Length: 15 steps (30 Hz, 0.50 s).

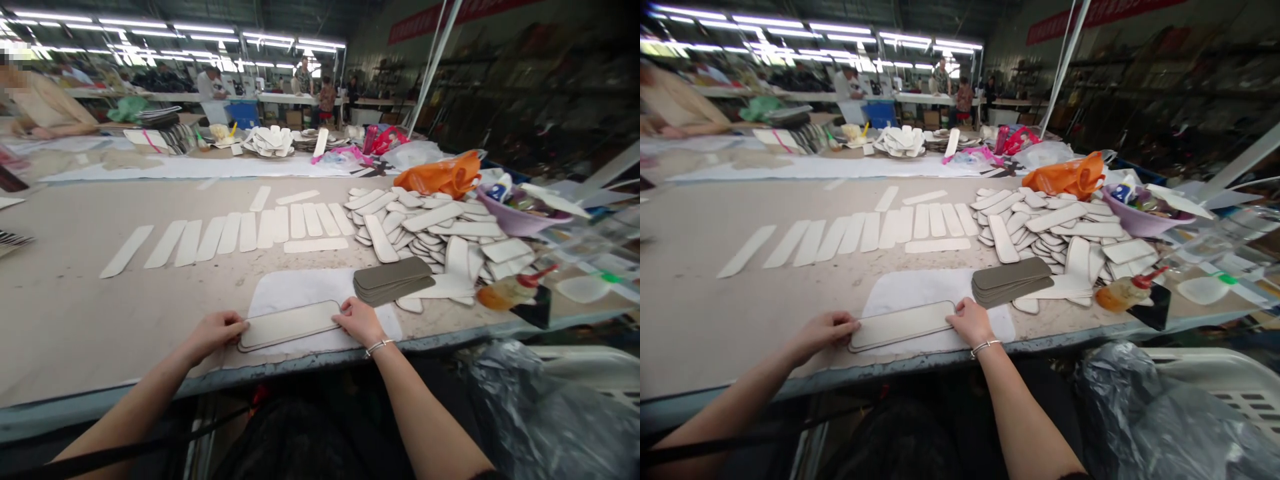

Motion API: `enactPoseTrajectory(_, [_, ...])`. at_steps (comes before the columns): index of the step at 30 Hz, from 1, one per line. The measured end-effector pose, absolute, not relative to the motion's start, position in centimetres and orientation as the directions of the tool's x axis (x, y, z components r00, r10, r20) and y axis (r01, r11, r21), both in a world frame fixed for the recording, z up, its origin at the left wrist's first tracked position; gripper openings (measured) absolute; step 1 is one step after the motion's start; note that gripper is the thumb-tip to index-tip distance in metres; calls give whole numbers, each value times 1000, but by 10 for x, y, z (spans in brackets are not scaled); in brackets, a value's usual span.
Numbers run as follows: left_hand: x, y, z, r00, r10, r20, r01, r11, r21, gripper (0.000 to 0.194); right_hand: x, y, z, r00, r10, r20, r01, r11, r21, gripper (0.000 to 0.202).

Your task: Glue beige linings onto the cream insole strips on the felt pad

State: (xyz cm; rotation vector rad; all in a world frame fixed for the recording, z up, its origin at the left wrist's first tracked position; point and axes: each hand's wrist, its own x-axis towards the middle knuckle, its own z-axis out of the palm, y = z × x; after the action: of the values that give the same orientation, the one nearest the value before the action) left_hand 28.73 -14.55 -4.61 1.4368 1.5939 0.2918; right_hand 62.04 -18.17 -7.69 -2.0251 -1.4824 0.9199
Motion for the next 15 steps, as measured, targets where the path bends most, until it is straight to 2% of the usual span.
enactPoseTrajectory(4, [284, -147, -49, 141, 895, -424, 710, 207, 673, 37, 619, -183, -77, 182, 956, -230, 638, -293, -712, 18])
enactPoseTrajectory(15, [288, -146, -46, 144, 918, -368, 851, 75, 519, 28, 616, -183, -73, 179, 965, -193, 682, -263, -682, 18])
